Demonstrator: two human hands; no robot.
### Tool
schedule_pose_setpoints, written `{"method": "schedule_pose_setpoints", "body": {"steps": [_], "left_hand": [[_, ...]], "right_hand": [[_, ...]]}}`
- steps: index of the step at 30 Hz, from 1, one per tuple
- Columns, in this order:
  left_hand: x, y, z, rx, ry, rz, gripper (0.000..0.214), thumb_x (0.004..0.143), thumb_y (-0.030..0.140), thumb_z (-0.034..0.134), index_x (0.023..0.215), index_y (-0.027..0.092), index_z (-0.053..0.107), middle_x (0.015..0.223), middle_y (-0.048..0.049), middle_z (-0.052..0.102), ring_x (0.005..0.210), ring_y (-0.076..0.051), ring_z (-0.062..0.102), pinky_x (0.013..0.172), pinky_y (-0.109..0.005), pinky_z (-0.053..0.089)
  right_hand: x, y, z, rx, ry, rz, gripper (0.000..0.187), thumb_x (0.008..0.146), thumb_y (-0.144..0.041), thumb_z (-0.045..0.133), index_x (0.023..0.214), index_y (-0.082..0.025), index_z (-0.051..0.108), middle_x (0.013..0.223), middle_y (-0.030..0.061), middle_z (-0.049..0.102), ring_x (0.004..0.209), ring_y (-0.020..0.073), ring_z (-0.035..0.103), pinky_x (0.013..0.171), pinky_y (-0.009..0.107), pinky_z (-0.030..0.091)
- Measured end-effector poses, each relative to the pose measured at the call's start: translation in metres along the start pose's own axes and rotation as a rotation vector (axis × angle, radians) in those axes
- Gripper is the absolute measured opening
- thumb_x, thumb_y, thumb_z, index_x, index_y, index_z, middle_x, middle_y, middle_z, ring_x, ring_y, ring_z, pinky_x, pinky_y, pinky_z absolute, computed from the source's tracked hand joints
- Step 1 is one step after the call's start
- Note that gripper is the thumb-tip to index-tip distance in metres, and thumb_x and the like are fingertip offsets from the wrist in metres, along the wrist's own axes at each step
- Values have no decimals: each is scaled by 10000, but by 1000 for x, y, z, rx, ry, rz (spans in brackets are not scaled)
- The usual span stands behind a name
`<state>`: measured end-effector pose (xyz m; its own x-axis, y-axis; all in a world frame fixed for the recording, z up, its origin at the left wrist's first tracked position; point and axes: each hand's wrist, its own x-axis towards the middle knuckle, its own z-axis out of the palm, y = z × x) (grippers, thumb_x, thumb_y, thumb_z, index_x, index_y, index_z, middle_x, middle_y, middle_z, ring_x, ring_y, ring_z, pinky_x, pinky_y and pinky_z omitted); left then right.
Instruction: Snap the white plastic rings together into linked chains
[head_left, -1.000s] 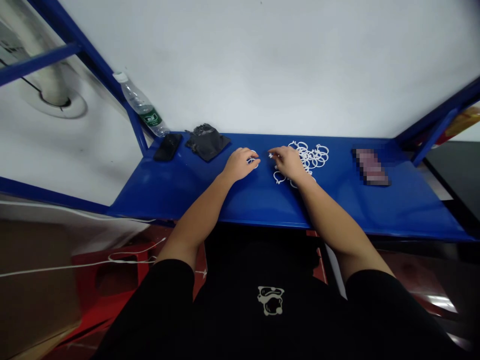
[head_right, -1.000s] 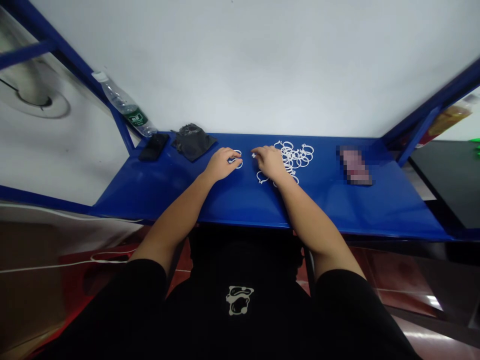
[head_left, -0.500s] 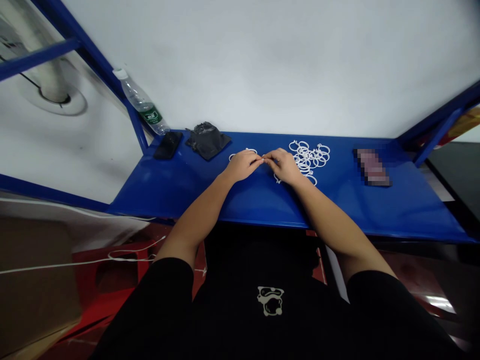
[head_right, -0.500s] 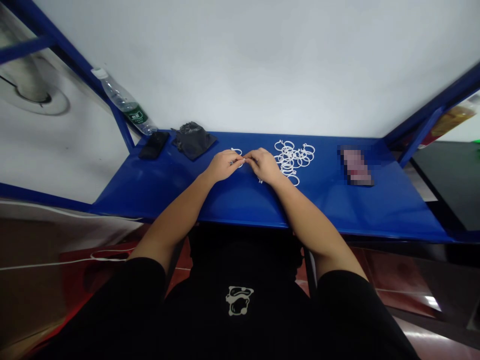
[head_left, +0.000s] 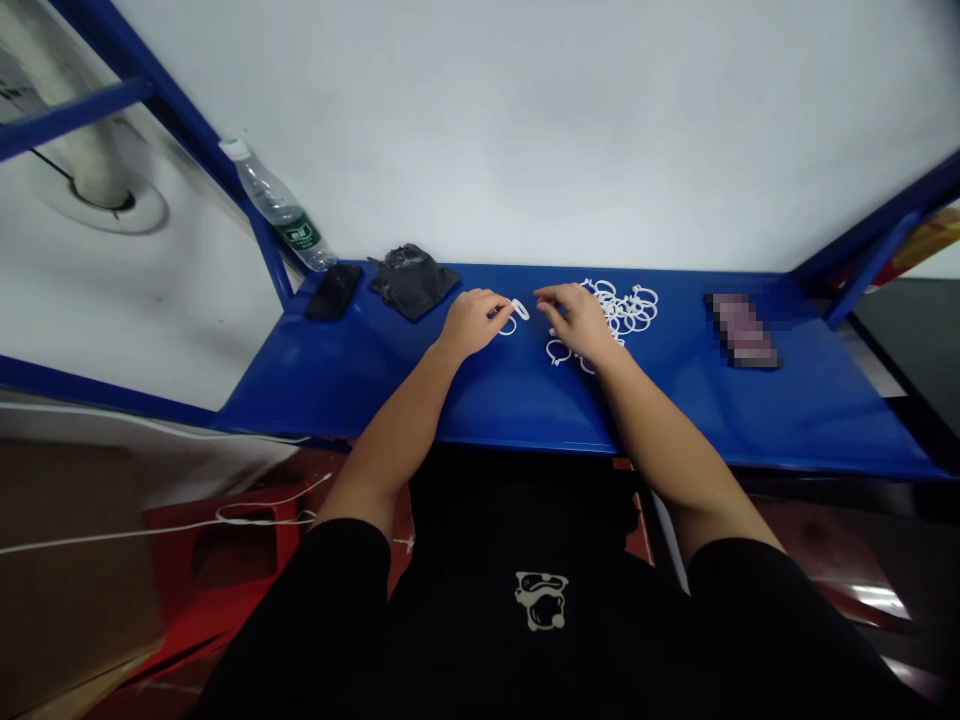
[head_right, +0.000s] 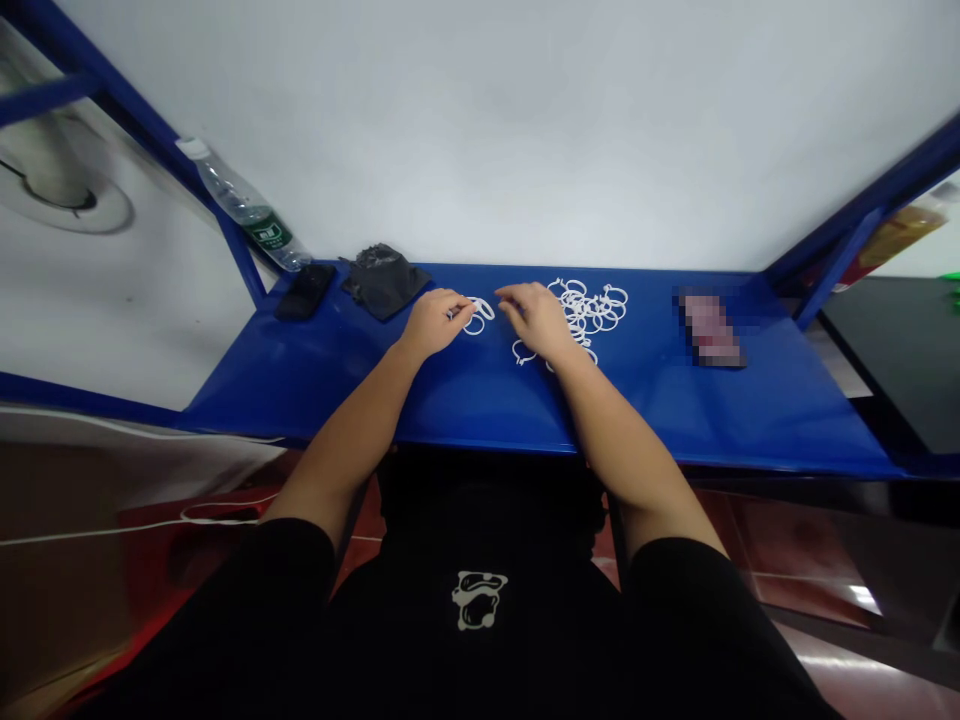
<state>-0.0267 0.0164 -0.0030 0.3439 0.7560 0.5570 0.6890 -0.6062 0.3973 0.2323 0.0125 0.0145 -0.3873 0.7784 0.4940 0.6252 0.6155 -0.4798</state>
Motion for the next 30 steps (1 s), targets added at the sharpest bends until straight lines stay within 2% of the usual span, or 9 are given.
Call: {"method": "schedule_pose_setpoints", "body": {"steps": [3,7,10,14,18,23,30], "left_hand": [[0,-11,1,24,44,-78,220,1087,283,703,903,234,811,879,-57,783,866,-231,696,866,-392,528],[-1,-20,5,76,70,-178,144,1024,220,744,897,234,812,971,-72,811,901,-246,692,896,-413,544],[-2,-20,8,101,103,-234,99,990,183,762,951,242,831,1094,-89,822,997,-275,703,958,-447,563],[-2,-15,7,78,106,-227,82,1028,221,760,1043,251,836,1167,-97,808,1088,-292,704,1038,-472,571],[0,-7,6,54,64,-203,87,1068,256,748,1082,242,832,1162,-96,804,1113,-287,719,1069,-465,571],[-1,4,7,-14,-39,-141,103,1075,241,746,1107,242,843,1146,-82,823,1097,-271,739,1040,-440,584],[-2,15,10,-67,-138,41,148,1102,309,717,1061,257,849,1019,-55,823,1019,-255,756,998,-428,587]], "right_hand": [[2,21,-16,-100,-10,61,309,1042,-235,618,1244,-271,849,1140,98,865,1074,338,776,1041,580,587],[1,41,-31,-168,-173,98,359,939,-161,627,1182,-260,873,1095,84,873,1019,319,790,979,556,613],[0,40,-34,-151,-236,95,358,925,-203,670,1210,-257,879,1108,91,871,1014,316,789,968,552,614],[0,30,-29,-221,-350,92,265,925,-305,770,1154,-272,900,1077,99,860,1035,336,778,956,559,586],[-1,27,-24,-330,-426,60,191,976,-299,726,1045,-276,903,1092,106,856,1068,346,758,961,558,537],[0,22,-19,-304,-334,40,224,1029,-294,664,1052,-279,887,1090,111,843,1068,345,722,989,556,489],[-2,-11,3,-34,-121,-41,278,1120,-366,586,1122,-279,849,1099,102,832,1057,326,699,1021,523,485]]}}
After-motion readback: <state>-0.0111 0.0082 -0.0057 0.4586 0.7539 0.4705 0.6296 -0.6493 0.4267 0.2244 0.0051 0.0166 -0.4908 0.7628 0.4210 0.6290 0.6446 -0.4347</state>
